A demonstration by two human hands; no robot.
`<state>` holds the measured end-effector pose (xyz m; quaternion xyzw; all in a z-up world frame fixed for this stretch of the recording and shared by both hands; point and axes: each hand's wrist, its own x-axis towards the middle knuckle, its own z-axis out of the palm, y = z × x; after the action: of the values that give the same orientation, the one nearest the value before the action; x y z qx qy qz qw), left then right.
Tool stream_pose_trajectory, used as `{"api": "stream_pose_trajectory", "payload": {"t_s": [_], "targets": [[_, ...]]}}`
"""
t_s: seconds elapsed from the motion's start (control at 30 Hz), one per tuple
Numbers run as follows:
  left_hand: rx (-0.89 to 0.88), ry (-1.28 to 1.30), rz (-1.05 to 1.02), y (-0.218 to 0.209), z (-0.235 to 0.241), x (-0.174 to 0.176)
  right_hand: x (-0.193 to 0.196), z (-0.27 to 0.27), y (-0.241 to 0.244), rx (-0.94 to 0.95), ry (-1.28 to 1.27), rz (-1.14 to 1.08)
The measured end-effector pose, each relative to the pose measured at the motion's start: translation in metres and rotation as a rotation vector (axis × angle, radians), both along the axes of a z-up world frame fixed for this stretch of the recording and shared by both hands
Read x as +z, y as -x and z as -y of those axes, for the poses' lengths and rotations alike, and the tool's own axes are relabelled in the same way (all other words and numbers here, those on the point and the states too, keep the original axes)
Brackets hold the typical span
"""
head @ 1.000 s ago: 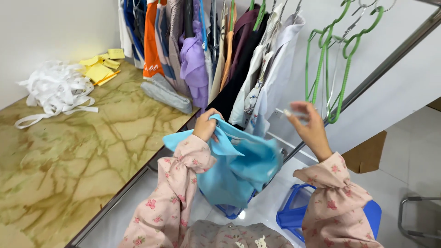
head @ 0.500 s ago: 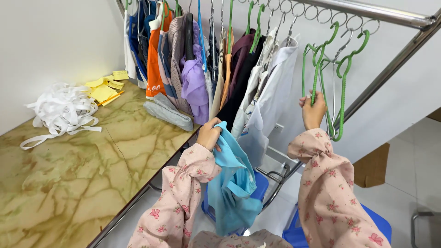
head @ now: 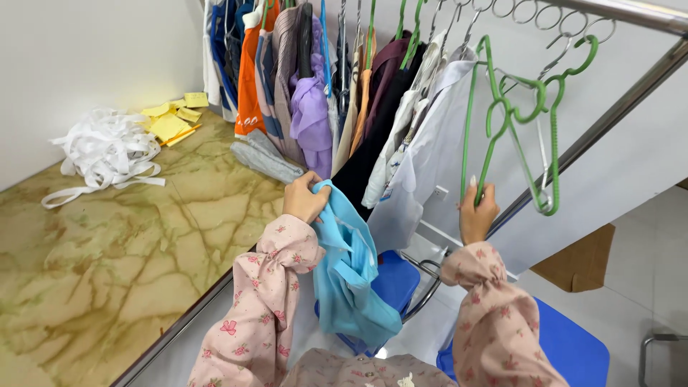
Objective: The person unfolds a white shirt, places it on a hanger, and hangs it on a clothing rack. They repeat this process with a light blue shirt and a grey t-shirt, organizing each item on the rack.
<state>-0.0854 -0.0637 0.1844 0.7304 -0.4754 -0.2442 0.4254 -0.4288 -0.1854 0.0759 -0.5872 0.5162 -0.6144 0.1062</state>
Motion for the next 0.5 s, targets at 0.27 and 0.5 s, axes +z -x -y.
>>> {"api": "stream_pose_trajectory", "payload": {"t_s": [0.27, 0.5], "targets": [[0.007, -0.021, -0.044, -0.017, -0.011, -0.044, -0.034, -0.039, -0.005, 0.133, 0.082, 0.150], [-0.009, -0.156, 0.000, -0.036, -0.009, -0.092, 0.024, -0.087, -0.045, 0.510, -0.250, 0.675]]}}
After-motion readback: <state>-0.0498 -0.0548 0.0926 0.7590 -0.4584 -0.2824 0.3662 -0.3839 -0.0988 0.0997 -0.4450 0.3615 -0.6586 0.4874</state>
